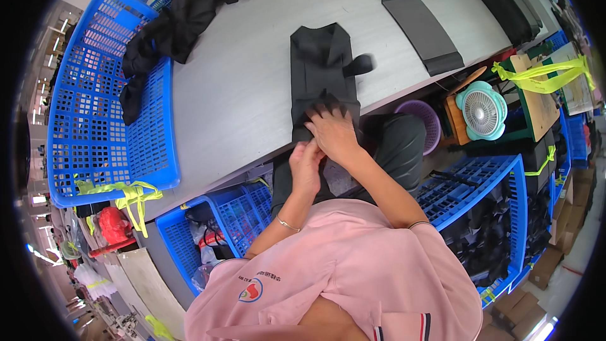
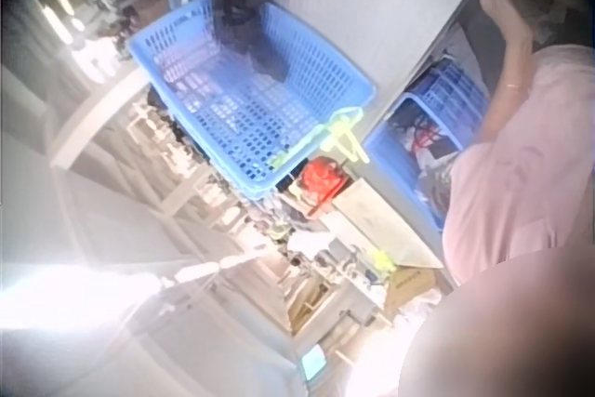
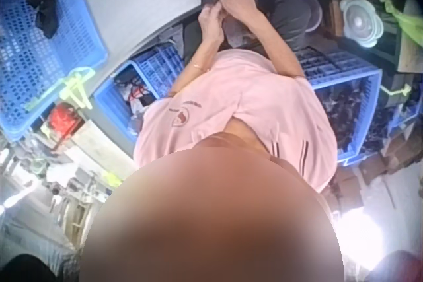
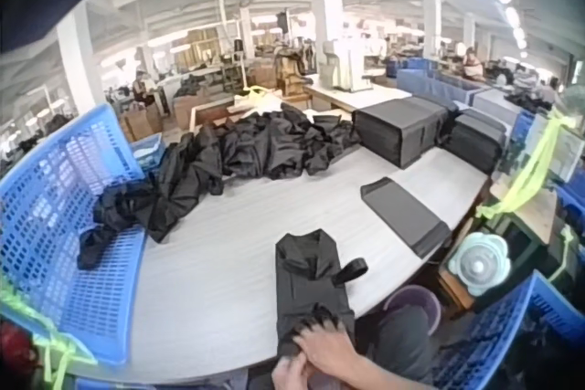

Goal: Checking and assembling black fabric/foam protective guards or straps.

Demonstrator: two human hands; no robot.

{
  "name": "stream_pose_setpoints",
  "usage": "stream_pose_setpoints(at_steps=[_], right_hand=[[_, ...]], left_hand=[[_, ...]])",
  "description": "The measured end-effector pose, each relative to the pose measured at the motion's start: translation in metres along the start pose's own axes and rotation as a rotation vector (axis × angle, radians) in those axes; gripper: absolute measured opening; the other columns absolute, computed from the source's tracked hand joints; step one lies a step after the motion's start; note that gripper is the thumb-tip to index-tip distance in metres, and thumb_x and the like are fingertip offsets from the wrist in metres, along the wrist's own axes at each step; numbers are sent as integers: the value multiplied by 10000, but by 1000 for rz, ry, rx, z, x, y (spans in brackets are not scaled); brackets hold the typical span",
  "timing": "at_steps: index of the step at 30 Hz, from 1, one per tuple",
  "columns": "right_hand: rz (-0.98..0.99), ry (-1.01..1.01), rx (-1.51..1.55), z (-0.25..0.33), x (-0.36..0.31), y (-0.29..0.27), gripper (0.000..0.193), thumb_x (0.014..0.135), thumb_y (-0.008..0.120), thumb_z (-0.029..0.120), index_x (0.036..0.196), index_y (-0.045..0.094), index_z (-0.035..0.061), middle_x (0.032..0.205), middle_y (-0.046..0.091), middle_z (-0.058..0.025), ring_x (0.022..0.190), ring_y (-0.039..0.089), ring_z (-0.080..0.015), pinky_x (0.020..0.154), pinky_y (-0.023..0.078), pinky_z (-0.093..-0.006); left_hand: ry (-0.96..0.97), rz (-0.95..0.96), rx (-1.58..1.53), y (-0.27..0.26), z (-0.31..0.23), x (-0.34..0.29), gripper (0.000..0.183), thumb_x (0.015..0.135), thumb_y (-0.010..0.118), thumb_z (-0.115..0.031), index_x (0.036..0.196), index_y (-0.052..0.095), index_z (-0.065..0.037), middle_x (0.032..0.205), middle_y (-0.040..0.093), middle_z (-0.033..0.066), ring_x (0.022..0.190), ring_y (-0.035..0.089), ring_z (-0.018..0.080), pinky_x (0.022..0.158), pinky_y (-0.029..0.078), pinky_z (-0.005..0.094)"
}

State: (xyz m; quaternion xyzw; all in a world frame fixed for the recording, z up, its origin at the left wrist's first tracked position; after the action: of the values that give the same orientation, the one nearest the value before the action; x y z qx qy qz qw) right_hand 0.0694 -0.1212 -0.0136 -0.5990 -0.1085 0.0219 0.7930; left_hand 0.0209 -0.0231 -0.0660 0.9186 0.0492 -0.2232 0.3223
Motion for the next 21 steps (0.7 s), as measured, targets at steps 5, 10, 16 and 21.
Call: stream_pose_setpoints(at_steps=[5, 10, 16, 21], right_hand=[[-4, -70, -2, -2, -5, -2, 363, 936, 575, 323, 1250, 600, 142, 1268, 580, -97, 1170, 527, -353, 893, 415, -565], [-3, -66, 20, 1, -6, -7, 357, 943, 563, 306, 1255, 596, 138, 1280, 572, -120, 1183, 520, -347, 909, 410, -571], [64, -96, -34, -3, -7, -2, 316, 937, 560, 303, 1180, 622, 111, 1245, 579, -140, 1164, 531, -359, 917, 404, -581], [112, -106, 70, -12, -4, -3, 335, 911, 560, 261, 1184, 608, 72, 1250, 581, -136, 1187, 519, -371, 933, 390, -606]], left_hand=[[204, -139, 179, 2, -56, -9, 157, 939, 673, -149, 967, 606, -9, 873, 677, 76, 832, 652, 140, 673, 526, 254], [667, -235, 821, 10, -86, -1, 193, 848, 718, -32, 1013, 623, -4, 916, 623, 57, 701, 571, 120, 599, 469, 228], [479, -117, 712, -4, -78, -1, 95, 874, 700, -17, 934, 626, -13, 783, 612, 13, 660, 571, 54, 563, 481, 195], [555, -101, 1012, -14, -86, -12, 136, 844, 718, -10, 944, 629, -29, 846, 636, 28, 730, 599, 72, 595, 479, 227]])
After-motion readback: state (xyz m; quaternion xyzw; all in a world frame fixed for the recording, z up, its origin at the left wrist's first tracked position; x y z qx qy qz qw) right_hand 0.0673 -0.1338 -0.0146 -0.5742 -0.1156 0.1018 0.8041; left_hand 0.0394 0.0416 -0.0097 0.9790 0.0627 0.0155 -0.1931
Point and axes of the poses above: each hand's wrist, its own x-axis towards the middle knuckle, its own y-axis out of the palm, z = x × y, the point moved 3 cm from there along x, towards the middle knuckle
